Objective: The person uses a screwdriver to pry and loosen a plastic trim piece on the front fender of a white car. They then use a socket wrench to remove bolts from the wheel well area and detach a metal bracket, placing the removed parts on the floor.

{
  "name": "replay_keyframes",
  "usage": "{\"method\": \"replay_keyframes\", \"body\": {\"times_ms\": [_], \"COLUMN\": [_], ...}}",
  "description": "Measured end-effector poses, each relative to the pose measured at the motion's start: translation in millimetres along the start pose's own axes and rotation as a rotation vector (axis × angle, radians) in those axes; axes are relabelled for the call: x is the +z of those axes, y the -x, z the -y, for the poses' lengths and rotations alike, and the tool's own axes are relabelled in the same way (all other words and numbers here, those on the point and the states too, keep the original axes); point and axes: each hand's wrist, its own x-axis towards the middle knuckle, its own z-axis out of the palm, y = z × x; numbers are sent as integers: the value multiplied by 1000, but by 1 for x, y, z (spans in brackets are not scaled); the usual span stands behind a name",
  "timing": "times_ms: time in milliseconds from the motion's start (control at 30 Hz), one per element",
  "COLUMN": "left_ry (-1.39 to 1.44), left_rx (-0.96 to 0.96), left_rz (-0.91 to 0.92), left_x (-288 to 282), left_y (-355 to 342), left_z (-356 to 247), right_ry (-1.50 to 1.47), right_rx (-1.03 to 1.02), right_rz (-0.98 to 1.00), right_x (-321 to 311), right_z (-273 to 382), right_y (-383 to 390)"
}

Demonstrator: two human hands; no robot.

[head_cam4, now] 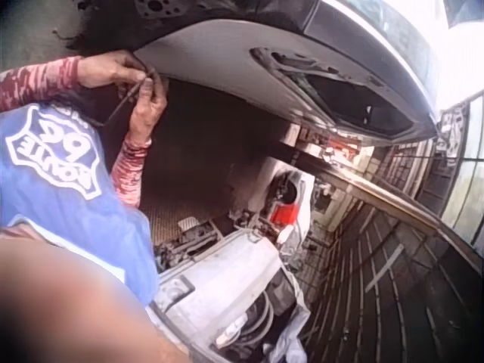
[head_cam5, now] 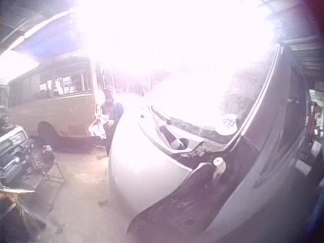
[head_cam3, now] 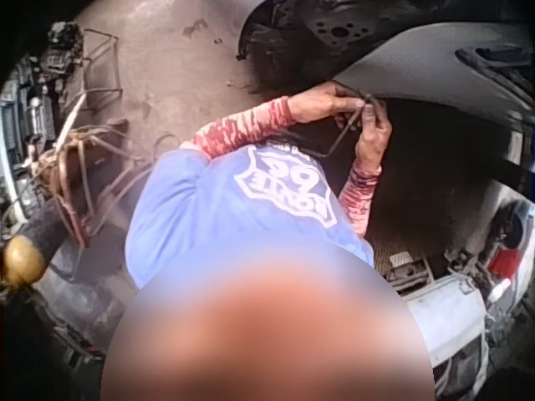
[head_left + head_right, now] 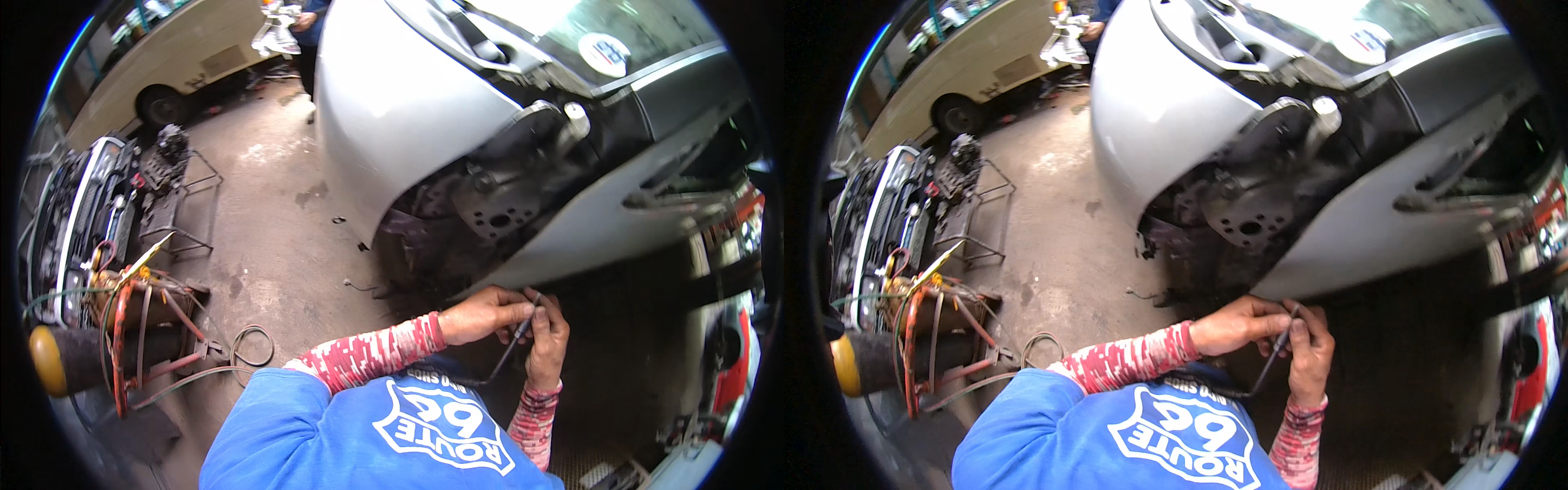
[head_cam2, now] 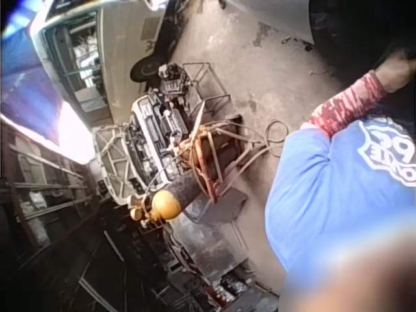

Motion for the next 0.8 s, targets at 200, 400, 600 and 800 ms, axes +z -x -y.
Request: {"method": "replay_keyframes", "body": {"times_ms": [200, 400, 600, 800], "left_ry": [98, -406, -248, -186], "left_rx": [-250, -266, -298, -463], "left_rz": [317, 496, 198, 256], "left_x": [3, 6, -26, -56], "left_y": [0, 13, 38, 56], "left_z": [23, 35, -2, -24], "right_ry": [-106, -464, -407, -418], "right_rx": [-96, -44, 113, 435], "right_rz": [-74, -358, -389, -33], "right_x": [-4, -1, -13, 52], "right_z": [-5, -1, 2, -30], "right_y": [14, 22, 27, 22]}}
